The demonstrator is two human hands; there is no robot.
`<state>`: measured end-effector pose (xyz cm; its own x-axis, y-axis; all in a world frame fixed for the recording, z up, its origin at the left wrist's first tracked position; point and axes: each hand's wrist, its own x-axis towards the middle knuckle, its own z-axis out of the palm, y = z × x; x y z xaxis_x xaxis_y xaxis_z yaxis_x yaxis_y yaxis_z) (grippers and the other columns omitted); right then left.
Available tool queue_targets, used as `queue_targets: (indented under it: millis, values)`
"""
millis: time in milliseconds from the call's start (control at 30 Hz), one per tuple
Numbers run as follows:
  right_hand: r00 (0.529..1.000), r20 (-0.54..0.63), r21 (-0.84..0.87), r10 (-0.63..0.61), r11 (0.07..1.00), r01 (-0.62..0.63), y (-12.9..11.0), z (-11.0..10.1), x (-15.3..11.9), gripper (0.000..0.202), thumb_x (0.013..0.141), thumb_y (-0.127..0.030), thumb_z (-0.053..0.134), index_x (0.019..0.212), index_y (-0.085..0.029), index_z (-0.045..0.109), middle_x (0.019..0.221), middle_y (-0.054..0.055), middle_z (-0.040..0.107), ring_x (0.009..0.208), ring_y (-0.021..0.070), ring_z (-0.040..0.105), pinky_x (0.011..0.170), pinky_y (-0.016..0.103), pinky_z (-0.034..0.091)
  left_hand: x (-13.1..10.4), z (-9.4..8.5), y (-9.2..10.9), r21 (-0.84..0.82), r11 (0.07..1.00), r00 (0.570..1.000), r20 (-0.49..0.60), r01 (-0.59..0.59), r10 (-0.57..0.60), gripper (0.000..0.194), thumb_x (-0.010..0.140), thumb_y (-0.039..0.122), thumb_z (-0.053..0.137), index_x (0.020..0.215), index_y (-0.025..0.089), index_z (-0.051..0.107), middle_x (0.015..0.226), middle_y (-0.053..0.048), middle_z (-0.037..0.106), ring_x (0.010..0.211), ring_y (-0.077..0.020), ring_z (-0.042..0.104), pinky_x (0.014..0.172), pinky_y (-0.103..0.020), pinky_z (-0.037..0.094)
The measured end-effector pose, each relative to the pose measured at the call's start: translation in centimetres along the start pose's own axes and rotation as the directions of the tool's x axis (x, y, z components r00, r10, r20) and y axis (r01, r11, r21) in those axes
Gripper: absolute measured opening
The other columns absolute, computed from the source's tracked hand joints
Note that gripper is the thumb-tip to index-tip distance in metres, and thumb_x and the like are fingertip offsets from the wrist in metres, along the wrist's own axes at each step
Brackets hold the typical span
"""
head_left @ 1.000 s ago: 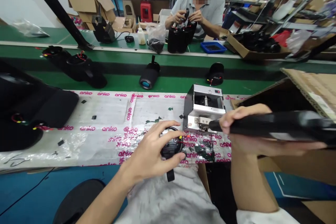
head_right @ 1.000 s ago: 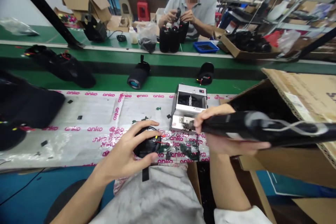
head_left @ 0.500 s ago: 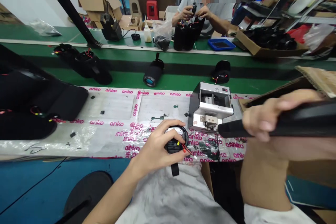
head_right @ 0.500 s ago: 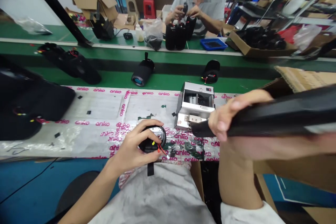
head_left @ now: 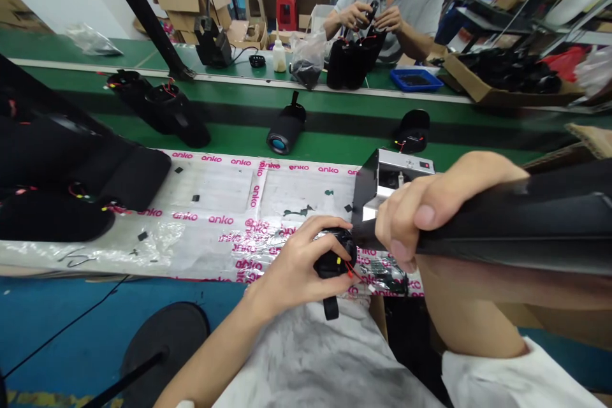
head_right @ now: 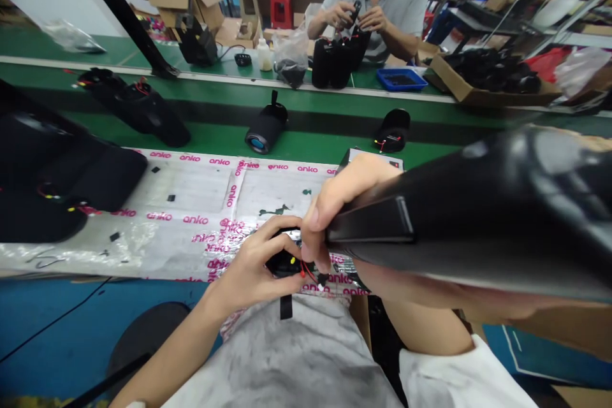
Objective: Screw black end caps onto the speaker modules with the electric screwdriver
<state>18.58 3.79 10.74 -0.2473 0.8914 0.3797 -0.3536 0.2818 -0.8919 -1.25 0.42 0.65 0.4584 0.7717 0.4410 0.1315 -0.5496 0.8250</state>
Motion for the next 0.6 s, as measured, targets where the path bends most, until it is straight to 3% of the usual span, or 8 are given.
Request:
queue_targets:
  millis: [100,200,267,333,433,600]
  values:
    - [0.989,0.149,0.064,-0.022,0.998,0.012,-0.2,-0.1,0.6,0.028,0.099,-0.053,0.080,0.094,-0.027,0.086,0.071,-0.002,0.083,0.041,0.0144,0.068,0.044,0.028,0.058,-0.1,-0.8,-0.1,-0.044,0.998,0.998,0.040,0.040,-0.038,0.024,0.084,0.017,0.092,0.099,0.022,0.074,0.144,-0.013,0.072,0.131,-0.0305,0.073,0.114,-0.043,0.057]
    - [0.950,0.310,0.073,0.048,0.995,-0.074,-0.2,-0.8,1.3,0.028,0.100,-0.052,0.079,0.098,-0.024,0.084,0.081,0.000,0.087,0.052,0.0164,0.075,0.053,0.031,0.064,0.6,-2.6,-1.3,-0.282,0.946,0.980,0.158,0.159,-0.117,0.047,0.090,0.035,0.093,0.129,0.023,0.071,0.149,-0.016,0.071,0.135,-0.0321,0.072,0.115,-0.043,0.057]
    - [0.923,0.373,0.086,0.093,0.987,-0.135,0.0,-0.9,1.7,0.034,0.098,-0.054,0.080,0.096,-0.020,0.081,0.082,0.002,0.086,0.055,0.0167,0.077,0.054,0.029,0.064,1.8,-3.5,-2.7,-0.428,0.866,0.959,0.224,0.257,-0.173,0.050,0.103,0.043,0.078,0.147,0.023,0.063,0.149,-0.016,0.073,0.139,-0.0308,0.071,0.117,-0.042,0.056]
    - [0.937,0.335,0.112,0.103,0.983,-0.148,0.4,-0.5,1.9,0.038,0.096,-0.053,0.083,0.087,-0.017,0.078,0.072,0.001,0.082,0.050,0.0141,0.073,0.050,0.023,0.061,3.2,-3.7,-4.3,-0.437,0.835,0.924,0.324,0.335,-0.202,0.037,0.113,0.046,0.058,0.139,0.023,0.071,0.143,-0.011,0.078,0.137,-0.0290,0.072,0.121,-0.042,0.053]
    - [0.955,0.295,0.156,0.028,0.985,-0.077,1.0,0.6,2.0,0.044,0.098,-0.054,0.082,0.077,-0.015,0.073,0.061,0.000,0.076,0.044,0.0103,0.066,0.048,0.018,0.057,4.9,-2.9,-5.9,-0.366,0.849,0.868,0.458,0.381,-0.192,0.043,0.112,0.050,0.049,0.108,0.024,0.083,0.122,-0.005,0.086,0.121,-0.0288,0.076,0.118,-0.042,0.055]
    - [0.958,0.285,0.175,-0.015,0.984,-0.037,1.2,1.4,1.7,0.081,0.097,-0.091,0.048,0.083,-0.015,0.074,0.063,0.002,0.072,0.045,0.0096,0.063,0.044,0.017,0.053,5.2,-1.7,-6.0,-0.399,0.838,0.877,0.447,0.373,-0.177,0.049,0.109,0.053,0.047,0.094,0.023,0.083,0.106,-0.006,0.086,0.111,-0.0310,0.076,0.111,-0.044,0.058]
